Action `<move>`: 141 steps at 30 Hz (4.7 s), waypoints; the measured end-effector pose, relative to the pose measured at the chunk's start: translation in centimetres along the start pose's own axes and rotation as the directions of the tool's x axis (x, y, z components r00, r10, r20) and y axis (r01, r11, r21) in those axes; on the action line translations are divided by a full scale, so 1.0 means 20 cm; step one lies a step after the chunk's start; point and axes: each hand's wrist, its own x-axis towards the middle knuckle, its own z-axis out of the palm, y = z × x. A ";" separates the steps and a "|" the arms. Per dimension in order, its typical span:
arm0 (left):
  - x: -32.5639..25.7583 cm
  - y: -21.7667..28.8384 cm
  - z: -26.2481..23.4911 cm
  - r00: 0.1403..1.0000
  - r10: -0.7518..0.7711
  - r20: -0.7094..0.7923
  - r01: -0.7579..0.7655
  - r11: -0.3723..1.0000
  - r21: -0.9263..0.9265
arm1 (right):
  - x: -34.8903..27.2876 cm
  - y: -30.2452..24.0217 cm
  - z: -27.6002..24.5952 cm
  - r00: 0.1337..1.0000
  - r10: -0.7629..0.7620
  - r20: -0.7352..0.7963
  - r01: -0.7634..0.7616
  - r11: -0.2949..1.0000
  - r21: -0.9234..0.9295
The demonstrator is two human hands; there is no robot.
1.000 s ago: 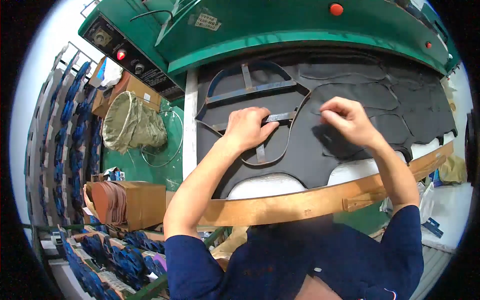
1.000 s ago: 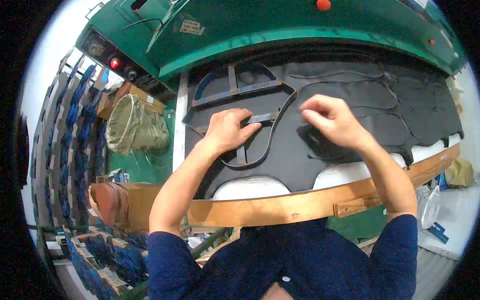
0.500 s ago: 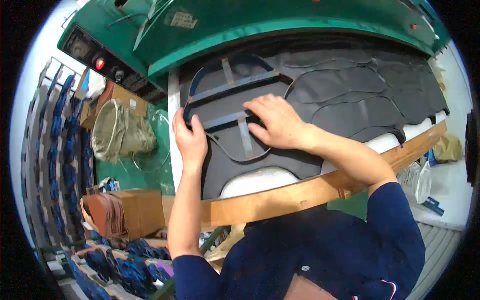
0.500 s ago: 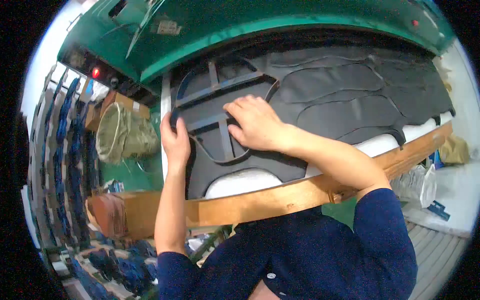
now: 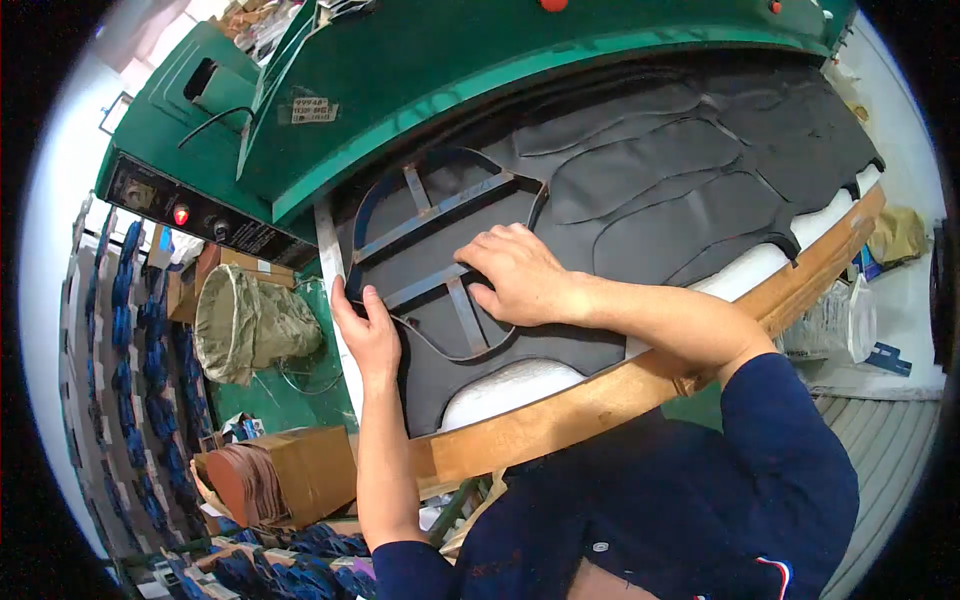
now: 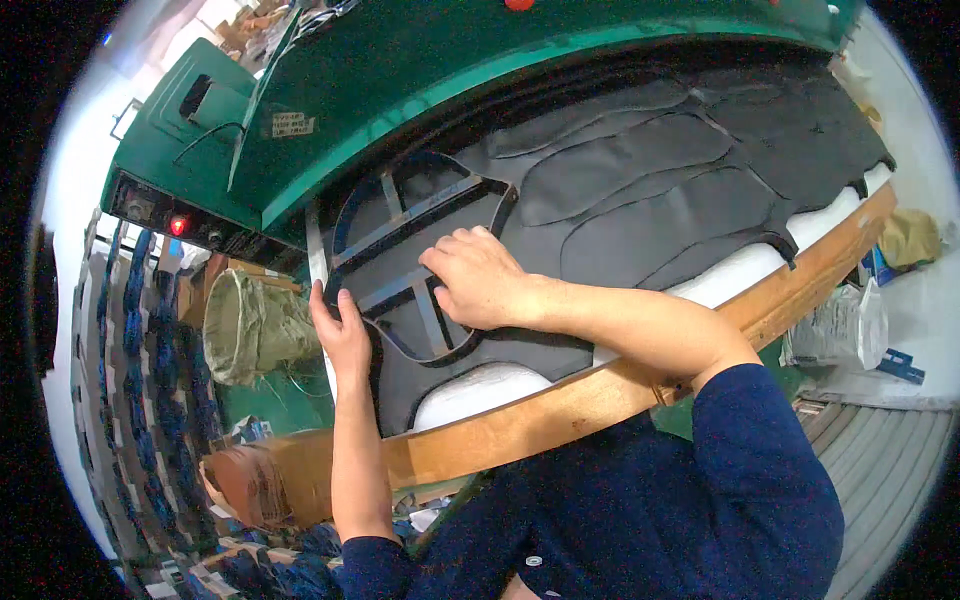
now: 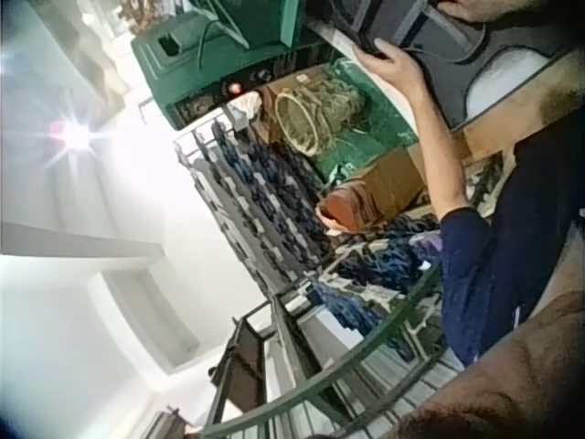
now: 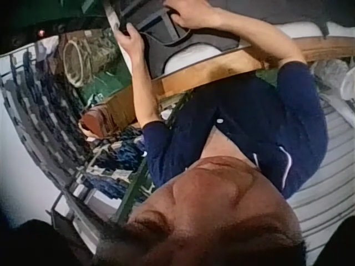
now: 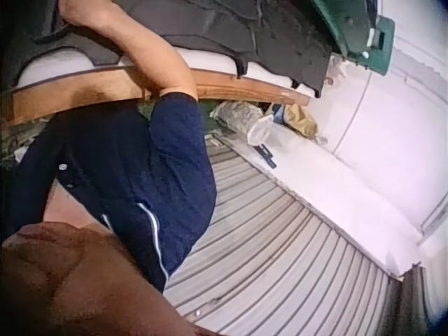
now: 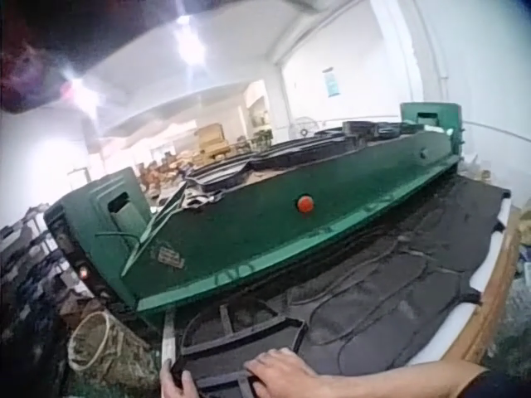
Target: Cutting shapes out of a large sheet of black material using a press and templates.
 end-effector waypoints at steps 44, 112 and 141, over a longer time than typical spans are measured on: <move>0.00 -0.03 0.02 0.997 0.007 -0.076 -0.009 1.000 -0.026 | 0.00 -0.01 0.02 1.000 0.009 0.011 -0.009 0.999 -0.031; 0.00 -0.07 0.03 1.000 0.024 -0.019 -0.027 0.989 -0.145 | 0.07 0.05 0.02 0.998 0.045 0.043 -0.045 0.999 -0.002; -0.02 0.04 0.01 0.996 -0.081 0.043 0.080 0.997 0.013 | 0.10 0.09 -0.01 0.995 0.102 0.006 -0.102 0.993 0.065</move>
